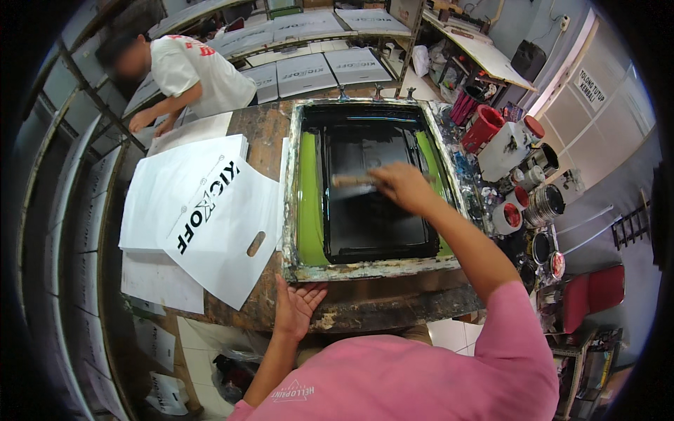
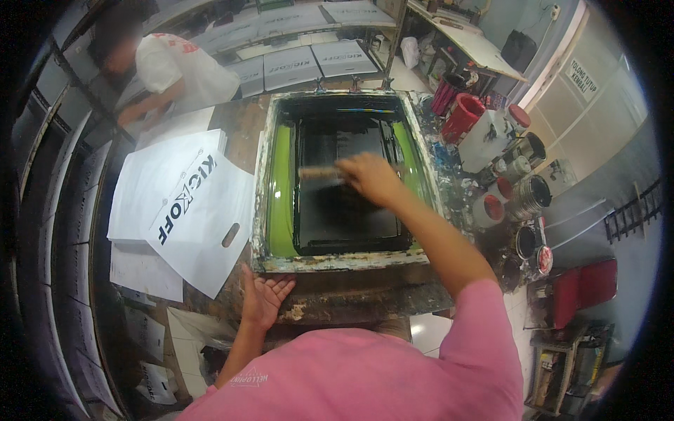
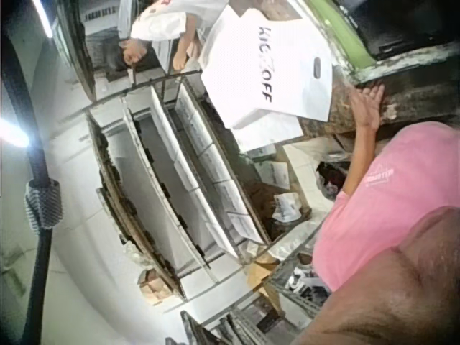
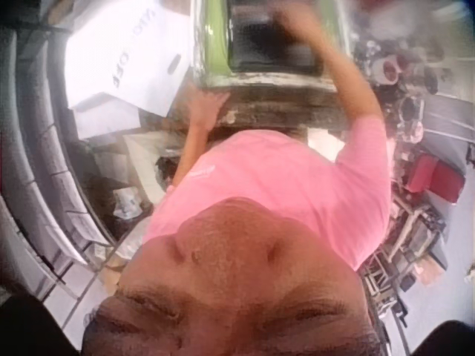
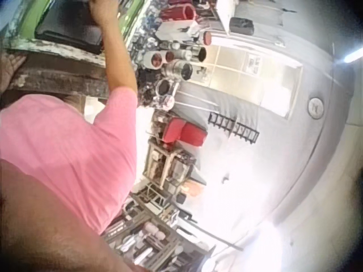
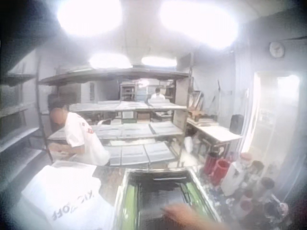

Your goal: The person performs screen printing on white bags using a squeegee and a screen frame, then moves the finished bags to a side pile.

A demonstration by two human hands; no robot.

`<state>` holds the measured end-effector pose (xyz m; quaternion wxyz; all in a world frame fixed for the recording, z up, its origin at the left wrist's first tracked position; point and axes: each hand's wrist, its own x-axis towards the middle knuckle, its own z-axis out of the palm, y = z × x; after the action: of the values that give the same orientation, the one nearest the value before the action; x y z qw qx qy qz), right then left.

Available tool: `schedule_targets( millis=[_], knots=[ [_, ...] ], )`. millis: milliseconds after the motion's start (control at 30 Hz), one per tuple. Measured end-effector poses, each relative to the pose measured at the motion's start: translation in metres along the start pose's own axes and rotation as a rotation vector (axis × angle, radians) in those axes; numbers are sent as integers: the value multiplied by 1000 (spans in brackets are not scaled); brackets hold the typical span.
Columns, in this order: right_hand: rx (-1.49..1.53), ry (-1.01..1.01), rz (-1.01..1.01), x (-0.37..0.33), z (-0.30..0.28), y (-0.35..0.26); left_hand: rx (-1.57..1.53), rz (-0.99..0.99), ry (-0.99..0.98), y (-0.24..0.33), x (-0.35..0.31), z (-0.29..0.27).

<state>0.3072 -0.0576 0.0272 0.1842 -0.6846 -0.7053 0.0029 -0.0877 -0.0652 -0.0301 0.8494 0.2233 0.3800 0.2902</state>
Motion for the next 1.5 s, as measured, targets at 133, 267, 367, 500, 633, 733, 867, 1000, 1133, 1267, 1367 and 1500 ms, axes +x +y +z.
schedule_targets(
  millis=[133, 267, 367, 500, 633, 733, 867, 1000, 1133, 1267, 1367, 1500],
  knots=[
    [-209, 156, -45, 95, 43, 78, 20, -25, 84, -7, 10, -10],
    [-311, 218, -13, 158, 70, 126, 61, -13, 115, -6, 13, -11],
    [-262, 176, 40, 172, 85, 139, 105, 7, 140, -9, 12, -6],
    [-274, 187, 84, 153, 89, 107, 89, -3, 169, -11, 11, -10],
    [-290, 146, 84, 97, 79, 71, 102, -19, 144, -10, 13, -11],
    [-216, 178, 55, 46, 84, 35, 93, -13, 150, -10, 12, -11],
    [-158, 113, 68, -24, 66, -27, 62, 7, 84, -10, 12, -11],
    [-66, -36, 102, -85, 40, -88, 56, 22, 23, -12, 15, -17],
    [-37, -123, 151, -98, 22, -109, 85, 49, -40, -13, 16, -20],
    [-56, -78, 112, -84, 6, -102, 88, 75, -58, -15, 17, -18],
    [-18, -38, 98, -96, 2, -114, 82, 125, -102, -13, 13, -18],
    [-329, 169, 103, -101, -40, -155, 88, 328, -325, 16, -4, -5]
  ],
)
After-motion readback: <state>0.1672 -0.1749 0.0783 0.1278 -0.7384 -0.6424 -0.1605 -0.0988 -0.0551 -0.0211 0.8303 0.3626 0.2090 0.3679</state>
